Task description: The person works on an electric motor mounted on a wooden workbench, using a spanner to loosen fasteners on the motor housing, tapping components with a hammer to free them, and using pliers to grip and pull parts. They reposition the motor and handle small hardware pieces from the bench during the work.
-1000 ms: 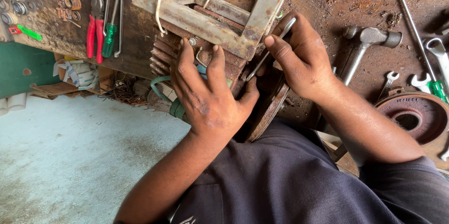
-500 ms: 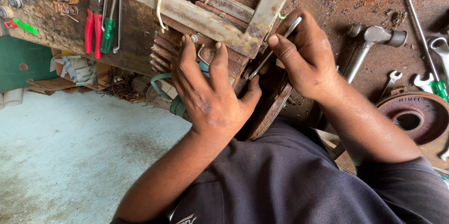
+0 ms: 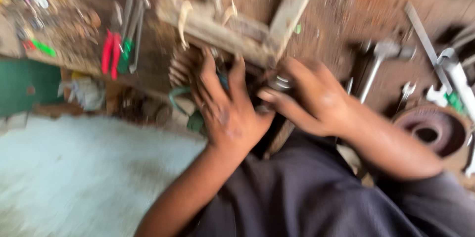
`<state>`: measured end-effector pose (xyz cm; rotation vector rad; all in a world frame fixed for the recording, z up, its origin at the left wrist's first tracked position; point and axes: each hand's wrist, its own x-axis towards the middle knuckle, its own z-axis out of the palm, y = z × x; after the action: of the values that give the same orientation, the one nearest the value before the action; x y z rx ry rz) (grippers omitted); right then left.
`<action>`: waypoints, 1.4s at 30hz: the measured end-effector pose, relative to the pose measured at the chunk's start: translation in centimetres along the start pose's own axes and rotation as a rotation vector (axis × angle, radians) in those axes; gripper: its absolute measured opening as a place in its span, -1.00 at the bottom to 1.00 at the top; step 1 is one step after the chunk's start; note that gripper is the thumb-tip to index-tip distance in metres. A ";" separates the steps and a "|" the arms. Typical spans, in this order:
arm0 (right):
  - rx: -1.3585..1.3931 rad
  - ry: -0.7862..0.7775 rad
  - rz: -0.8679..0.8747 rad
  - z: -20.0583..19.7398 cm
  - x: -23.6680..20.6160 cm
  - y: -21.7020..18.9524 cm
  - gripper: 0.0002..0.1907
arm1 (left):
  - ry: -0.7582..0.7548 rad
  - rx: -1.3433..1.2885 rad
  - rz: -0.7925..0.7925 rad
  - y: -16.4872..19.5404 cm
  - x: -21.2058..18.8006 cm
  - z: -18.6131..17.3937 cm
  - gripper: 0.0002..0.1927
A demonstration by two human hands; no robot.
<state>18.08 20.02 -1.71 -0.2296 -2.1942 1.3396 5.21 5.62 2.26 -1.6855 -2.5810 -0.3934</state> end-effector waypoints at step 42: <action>0.253 0.665 0.752 1.4 -13.5 0.8 -0.88 | -0.046 -0.472 0.191 -11.6 0.6 -6.1 -0.94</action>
<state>28.50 13.72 -7.80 -1.2889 -1.3879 1.5798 -6.19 0.38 6.03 -2.0739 -2.4583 -1.0273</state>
